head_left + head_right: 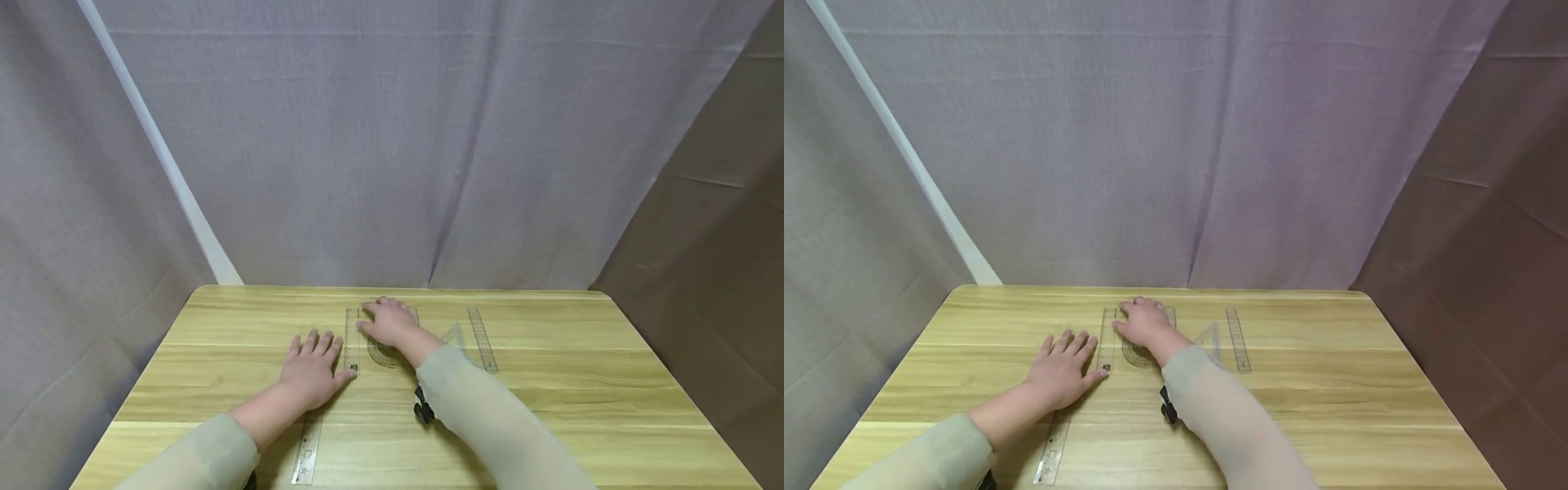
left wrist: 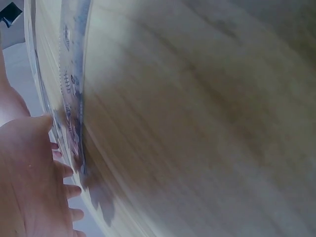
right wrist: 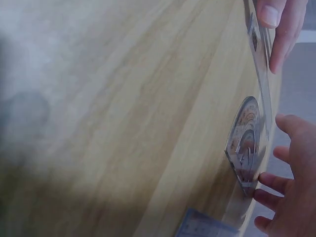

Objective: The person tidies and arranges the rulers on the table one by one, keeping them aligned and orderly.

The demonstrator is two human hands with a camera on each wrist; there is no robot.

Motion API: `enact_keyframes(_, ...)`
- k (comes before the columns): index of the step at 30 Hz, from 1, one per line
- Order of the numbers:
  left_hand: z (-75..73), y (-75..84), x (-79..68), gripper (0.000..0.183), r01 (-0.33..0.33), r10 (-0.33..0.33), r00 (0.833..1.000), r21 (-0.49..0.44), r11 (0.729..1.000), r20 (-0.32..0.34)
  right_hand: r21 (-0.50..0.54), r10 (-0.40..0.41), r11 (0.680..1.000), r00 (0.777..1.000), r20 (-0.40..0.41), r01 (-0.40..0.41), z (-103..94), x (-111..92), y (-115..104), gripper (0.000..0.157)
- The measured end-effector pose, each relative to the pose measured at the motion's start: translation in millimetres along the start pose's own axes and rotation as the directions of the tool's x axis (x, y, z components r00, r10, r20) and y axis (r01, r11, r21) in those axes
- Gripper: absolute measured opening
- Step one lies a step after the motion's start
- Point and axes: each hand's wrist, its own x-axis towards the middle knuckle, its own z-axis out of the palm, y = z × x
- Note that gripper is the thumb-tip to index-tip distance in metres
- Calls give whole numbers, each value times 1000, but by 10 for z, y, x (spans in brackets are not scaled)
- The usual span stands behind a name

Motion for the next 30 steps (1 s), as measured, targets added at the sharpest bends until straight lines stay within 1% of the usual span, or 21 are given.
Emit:
enact_keyframes(4, -9, 21, 4, 79, -12, 12, 1000, -9, 1000, 8, 5, 9, 1000, 1000, -3, -9, 18, 29, 21, 61)
enact_keyframes(8, -22, 34, -1, 80, -10, 11, 1000, -7, 1000, 15, 1, 10, 1000, 1000, -8, -10, 34, 58, 28, 61)
enact_keyframes(19, -16, 32, -44, 81, -10, 10, 1000, 9, 1000, 19, -58, -4, 998, 1000, 17, 5, 45, 99, -37, 62)
enact_keyframes(30, -17, -1, -38, 82, -26, 25, 1000, 60, 998, 17, -67, 9, 998, 1000, 11, -8, 62, 118, -101, 59)
